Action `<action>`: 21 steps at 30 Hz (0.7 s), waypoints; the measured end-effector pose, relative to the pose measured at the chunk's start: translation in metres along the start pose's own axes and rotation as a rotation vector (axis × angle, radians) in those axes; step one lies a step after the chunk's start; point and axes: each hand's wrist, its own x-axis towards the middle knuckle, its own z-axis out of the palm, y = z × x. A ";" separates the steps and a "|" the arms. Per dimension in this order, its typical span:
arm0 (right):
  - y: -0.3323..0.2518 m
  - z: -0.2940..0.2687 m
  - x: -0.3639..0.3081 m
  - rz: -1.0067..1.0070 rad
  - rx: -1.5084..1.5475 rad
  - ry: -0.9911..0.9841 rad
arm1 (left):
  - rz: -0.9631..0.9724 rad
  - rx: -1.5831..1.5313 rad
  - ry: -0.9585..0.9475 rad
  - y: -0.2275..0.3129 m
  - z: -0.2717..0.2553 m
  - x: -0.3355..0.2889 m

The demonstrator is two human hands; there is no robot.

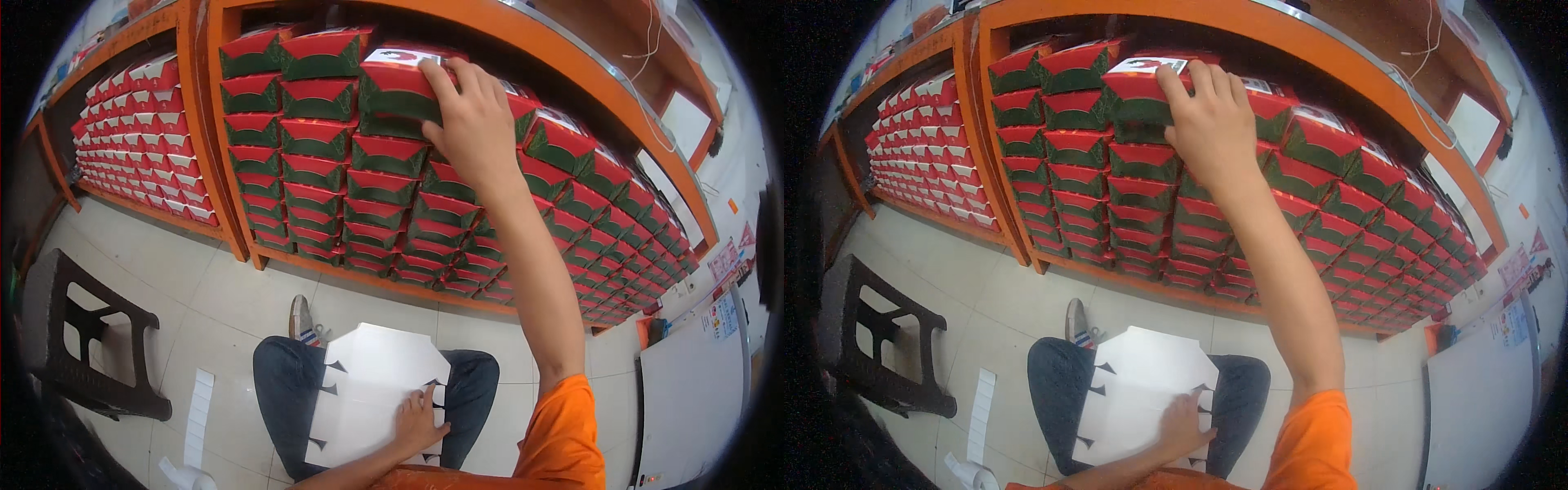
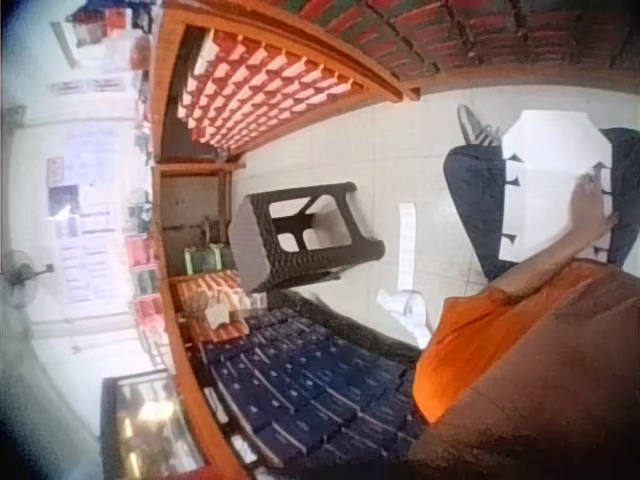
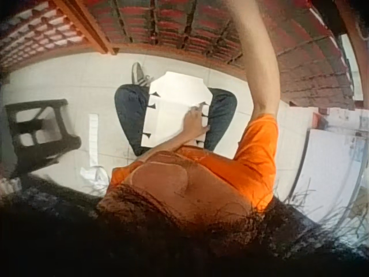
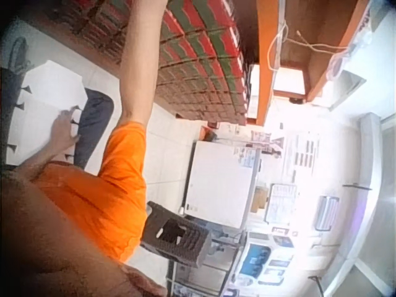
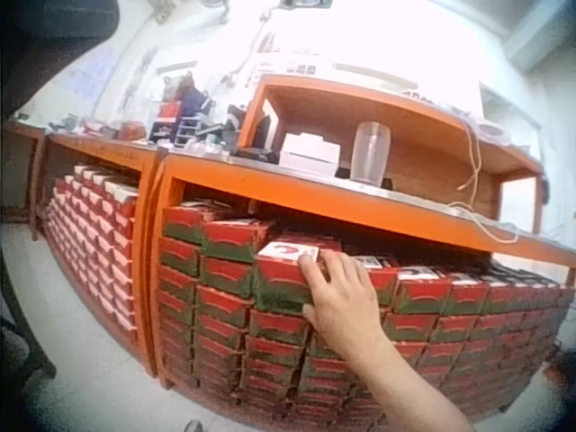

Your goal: Assemble a white cardboard box and place it on a storage shelf with others.

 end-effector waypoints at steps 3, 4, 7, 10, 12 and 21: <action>0.012 0.023 0.013 0.013 -0.018 -0.126 | -0.017 -0.134 -0.050 -0.004 -0.010 0.001; 0.016 0.031 0.018 0.035 -0.079 -0.152 | -0.048 -0.098 -0.098 -0.008 -0.017 0.001; 0.025 0.041 0.016 0.078 -0.143 -0.248 | -0.111 -0.355 -0.214 -0.025 -0.034 -0.002; 0.018 0.022 -0.020 0.054 0.026 0.104 | -0.386 -0.550 -0.744 -0.044 -0.043 -0.003; -0.003 -0.015 -0.077 0.104 0.307 -0.037 | -0.484 -0.670 -0.673 -0.049 -0.053 -0.004; -0.136 -0.173 -0.267 0.798 1.551 -0.263 | -0.189 -1.465 0.135 -0.011 -0.171 -0.004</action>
